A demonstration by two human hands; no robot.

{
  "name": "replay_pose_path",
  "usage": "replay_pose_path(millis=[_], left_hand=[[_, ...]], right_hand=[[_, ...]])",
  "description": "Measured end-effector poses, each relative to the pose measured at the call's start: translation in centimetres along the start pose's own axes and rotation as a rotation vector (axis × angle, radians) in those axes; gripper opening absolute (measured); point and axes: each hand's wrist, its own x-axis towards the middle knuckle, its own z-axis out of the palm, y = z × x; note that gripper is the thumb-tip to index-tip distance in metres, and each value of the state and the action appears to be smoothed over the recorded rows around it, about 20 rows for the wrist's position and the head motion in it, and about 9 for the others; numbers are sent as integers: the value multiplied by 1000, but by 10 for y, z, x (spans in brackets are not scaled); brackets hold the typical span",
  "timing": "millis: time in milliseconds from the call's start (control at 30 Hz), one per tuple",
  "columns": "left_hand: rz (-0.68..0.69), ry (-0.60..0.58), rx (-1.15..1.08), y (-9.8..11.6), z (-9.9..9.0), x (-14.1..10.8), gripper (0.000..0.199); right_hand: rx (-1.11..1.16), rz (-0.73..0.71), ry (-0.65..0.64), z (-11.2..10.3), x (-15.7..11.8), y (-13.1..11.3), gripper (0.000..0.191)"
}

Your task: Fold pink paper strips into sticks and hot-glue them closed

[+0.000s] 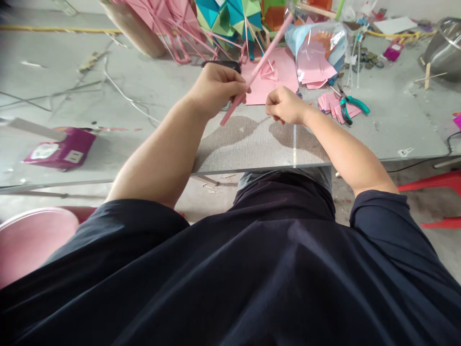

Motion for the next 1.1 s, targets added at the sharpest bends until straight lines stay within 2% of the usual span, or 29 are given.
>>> replay_pose_path(millis=[67,167,300,400,500,600,767,933,1100], left_hand=[[-33,49,-53,-2,-4,4,19],[-62,76,-92,-7,-10,9,26],[-43,77,-100,-10,-13,11,30],[-39,99,-120,-11,-13,11,23],[-48,114,-124,-11,-12,13,21],[-74,133,-125,-9,-10,13,19],[-126,161,-153,-2,-7,13,20],[-150,177,-176,3,-6,12,23],[-147,161,-181,2,-6,13,22]], right_hand=[[-210,-101,-46,8,-4,-1,33],[-560,-236,-199,22,-13,-9,24],[-833,-310,-353,42,-25,-28,30],[-827,-256,-316,59,-23,-41,38],[-769,-90,-206,73,-13,-49,50],[-744,-4,-180,78,-3,-52,50],[-708,11,-136,72,3,-47,36],[-698,5,-153,67,6,-42,26],[-666,-56,-250,55,13,-34,37]])
